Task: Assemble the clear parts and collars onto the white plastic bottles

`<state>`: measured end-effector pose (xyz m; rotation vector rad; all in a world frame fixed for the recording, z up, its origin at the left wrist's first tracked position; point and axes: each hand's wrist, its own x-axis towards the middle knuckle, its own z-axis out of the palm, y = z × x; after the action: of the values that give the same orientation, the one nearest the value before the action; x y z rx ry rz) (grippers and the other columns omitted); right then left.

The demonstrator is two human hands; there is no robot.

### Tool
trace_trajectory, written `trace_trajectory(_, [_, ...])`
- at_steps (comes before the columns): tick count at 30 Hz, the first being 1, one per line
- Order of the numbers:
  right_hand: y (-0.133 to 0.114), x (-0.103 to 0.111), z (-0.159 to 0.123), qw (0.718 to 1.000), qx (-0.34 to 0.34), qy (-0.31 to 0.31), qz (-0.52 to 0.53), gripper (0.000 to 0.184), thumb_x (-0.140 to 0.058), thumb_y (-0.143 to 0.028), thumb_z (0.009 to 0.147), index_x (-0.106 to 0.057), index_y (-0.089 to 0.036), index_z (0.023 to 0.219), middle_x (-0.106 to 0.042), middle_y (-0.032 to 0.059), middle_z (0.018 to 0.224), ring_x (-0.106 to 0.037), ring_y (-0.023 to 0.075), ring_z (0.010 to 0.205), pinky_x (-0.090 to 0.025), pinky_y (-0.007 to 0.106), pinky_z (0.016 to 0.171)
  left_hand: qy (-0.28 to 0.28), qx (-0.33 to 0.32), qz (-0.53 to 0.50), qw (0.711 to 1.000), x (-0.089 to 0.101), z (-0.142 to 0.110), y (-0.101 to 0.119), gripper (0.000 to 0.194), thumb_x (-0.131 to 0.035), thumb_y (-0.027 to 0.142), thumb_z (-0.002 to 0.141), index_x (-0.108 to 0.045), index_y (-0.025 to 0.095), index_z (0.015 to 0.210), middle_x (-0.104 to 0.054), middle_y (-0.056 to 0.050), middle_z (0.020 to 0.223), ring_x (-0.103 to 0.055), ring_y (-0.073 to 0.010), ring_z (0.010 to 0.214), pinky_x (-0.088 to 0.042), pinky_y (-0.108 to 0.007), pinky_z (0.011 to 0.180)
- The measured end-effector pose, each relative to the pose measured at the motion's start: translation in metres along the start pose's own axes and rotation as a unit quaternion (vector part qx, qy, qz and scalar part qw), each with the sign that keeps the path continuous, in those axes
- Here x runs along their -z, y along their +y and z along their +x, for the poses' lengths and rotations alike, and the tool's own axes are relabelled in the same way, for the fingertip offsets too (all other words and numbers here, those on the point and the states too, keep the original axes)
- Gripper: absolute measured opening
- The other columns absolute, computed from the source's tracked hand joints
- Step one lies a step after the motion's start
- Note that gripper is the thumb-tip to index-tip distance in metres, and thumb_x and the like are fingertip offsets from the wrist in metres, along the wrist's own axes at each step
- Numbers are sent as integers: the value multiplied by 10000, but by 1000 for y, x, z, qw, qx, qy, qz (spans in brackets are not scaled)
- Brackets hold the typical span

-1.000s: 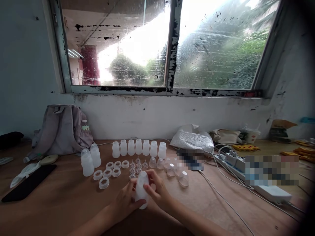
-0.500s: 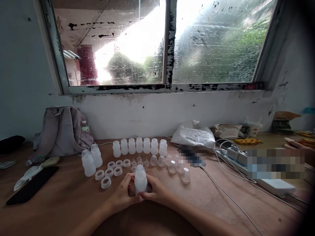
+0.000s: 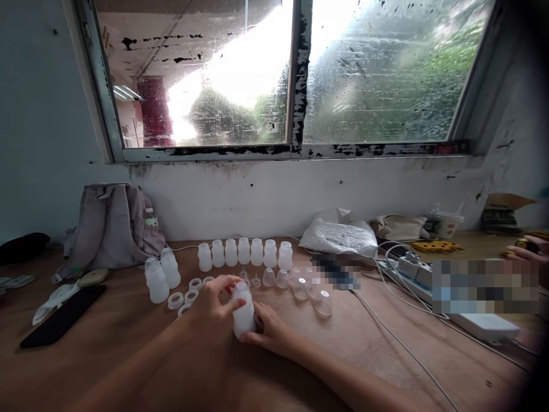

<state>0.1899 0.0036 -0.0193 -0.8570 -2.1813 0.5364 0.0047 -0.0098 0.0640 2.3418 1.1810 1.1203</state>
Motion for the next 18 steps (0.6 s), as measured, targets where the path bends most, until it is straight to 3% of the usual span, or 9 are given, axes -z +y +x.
trace_trajectory(4, [-4,3,-3,997,12,75,13,335,-481,-292,801,-412,-199,1115,-552,54,923,-510,170,871,-406,305,785,164,41,120,978,37,29,-19,384,-516,443,734,-574,187,1015,-644,-36,851,-581,-164,754,-440,-258,707])
trace_trajectory(6, [-6,5,-4,996,15,92,0,257,-445,-261,820,-435,-200,1070,-551,51,896,-508,167,870,-403,308,791,209,81,182,957,60,45,-35,416,-508,494,719,-578,192,997,-652,-31,789,-595,-175,736,-436,-257,685])
trace_trajectory(11, [-9,5,-4,996,32,78,-41,149,-442,-252,818,-492,-195,946,-558,57,874,-499,186,863,-397,325,784,167,177,287,926,98,68,-77,419,-520,521,682,-576,220,968,-667,-31,825,-600,-208,806,-415,-251,647])
trace_trajectory(18, [-8,3,-4,994,25,68,-83,99,-428,-252,824,-503,-188,839,-563,47,835,-488,179,827,-393,310,756,41,269,419,866,93,73,-112,409,-451,470,733,-539,181,1009,-655,-114,861,-561,-288,914,-327,-391,813])
